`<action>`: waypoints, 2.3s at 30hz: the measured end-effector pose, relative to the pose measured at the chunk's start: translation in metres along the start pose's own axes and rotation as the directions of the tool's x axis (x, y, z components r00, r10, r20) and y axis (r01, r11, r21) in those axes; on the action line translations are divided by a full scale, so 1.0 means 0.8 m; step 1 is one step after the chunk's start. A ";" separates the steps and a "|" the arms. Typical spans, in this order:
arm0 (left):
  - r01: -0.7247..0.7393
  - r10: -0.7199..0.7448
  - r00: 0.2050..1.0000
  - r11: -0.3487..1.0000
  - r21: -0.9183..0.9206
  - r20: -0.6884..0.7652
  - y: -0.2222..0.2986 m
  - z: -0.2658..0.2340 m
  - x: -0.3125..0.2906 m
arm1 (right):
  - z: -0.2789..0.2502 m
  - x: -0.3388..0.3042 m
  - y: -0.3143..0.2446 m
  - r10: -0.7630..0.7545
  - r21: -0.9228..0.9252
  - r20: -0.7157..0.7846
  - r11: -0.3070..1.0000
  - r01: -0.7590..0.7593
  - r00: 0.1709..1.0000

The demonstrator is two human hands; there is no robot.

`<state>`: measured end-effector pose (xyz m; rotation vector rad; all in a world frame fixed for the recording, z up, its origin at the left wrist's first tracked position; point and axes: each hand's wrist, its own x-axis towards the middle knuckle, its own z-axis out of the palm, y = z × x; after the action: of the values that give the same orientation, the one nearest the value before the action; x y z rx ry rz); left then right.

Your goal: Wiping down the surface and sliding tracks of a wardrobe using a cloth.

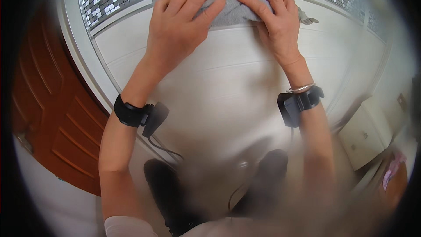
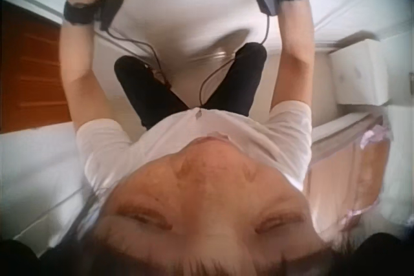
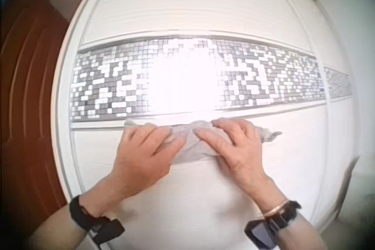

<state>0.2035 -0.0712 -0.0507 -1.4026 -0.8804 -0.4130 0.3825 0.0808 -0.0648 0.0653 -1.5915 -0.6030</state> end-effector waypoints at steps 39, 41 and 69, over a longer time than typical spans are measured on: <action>0.222 -0.222 0.975 0.973 0.056 0.008 -0.024 -0.098 -0.142 | 0.038 -0.002 -0.109 -0.251 0.096 0.185 0.967 0.237 0.950; 0.217 -0.213 0.974 0.975 0.051 -0.078 -0.018 -0.064 -0.122 | 0.025 0.016 -0.088 -0.133 0.090 0.120 0.988 0.123 0.984; -0.031 0.082 0.988 0.935 -0.353 0.128 0.228 0.011 -0.121 | -0.094 -0.239 -0.055 0.134 -0.112 0.377 0.989 -0.099 0.916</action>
<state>0.2715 -0.0558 -0.2451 -1.8004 -0.9076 -0.4462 0.4647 0.0922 -0.2576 -0.2292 -1.9291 -0.6194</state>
